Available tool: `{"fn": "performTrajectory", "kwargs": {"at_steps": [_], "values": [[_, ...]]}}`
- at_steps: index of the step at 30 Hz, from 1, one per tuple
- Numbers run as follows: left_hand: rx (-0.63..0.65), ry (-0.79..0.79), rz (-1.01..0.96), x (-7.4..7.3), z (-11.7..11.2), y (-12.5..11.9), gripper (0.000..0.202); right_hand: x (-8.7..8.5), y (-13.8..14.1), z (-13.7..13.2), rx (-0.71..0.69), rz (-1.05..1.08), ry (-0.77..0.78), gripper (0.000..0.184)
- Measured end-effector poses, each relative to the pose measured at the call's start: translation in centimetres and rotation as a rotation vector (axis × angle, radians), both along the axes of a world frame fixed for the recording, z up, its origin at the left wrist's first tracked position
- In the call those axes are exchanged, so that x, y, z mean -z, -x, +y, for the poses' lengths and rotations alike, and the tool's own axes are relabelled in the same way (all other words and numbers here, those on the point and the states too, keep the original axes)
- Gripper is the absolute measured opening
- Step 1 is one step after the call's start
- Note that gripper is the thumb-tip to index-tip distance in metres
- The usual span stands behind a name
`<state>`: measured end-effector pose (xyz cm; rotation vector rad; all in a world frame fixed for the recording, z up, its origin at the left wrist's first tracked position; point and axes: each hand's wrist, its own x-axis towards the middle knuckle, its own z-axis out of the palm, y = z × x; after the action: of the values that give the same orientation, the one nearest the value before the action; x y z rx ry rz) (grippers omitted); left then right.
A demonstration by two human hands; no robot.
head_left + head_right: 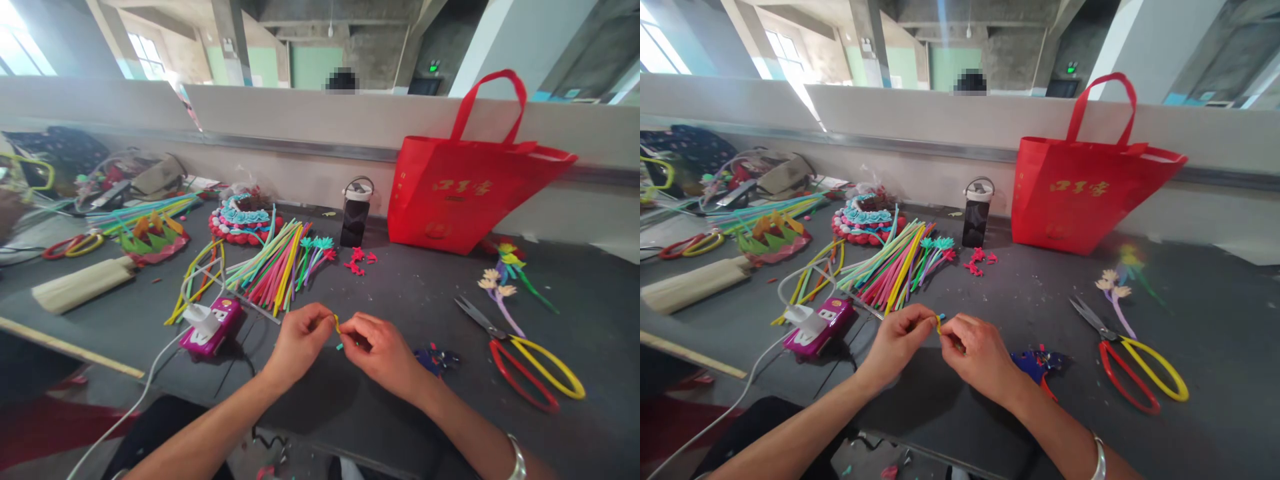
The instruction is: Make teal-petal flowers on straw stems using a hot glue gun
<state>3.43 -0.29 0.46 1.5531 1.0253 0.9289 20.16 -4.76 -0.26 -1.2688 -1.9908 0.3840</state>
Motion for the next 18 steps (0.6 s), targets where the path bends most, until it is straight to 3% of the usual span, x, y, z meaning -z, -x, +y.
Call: {"fn": "performTrajectory", "kwargs": {"at_steps": [5, 9, 13, 18], "values": [[0.095, -0.377, 0.289, 0.6, -0.4, 0.3, 0.016, -0.6, -0.4, -0.2, 0.013, 0.004, -0.003, 0.014], [0.271, -0.534, 0.391, 0.4, 0.1, 0.9, 0.020, -1.2, -1.1, 0.0, 0.014, -0.042, -0.042, 0.014], [0.427, -0.467, 0.270, -0.4, 0.3, 1.4, 0.017, -1.5, -1.6, 0.3, 0.036, 0.038, 0.001, 0.014], [0.291, -0.287, 0.104, -0.8, -0.1, 1.1, 0.023, -0.6, -1.3, 0.5, 0.052, 0.173, 0.093, 0.012]]}}
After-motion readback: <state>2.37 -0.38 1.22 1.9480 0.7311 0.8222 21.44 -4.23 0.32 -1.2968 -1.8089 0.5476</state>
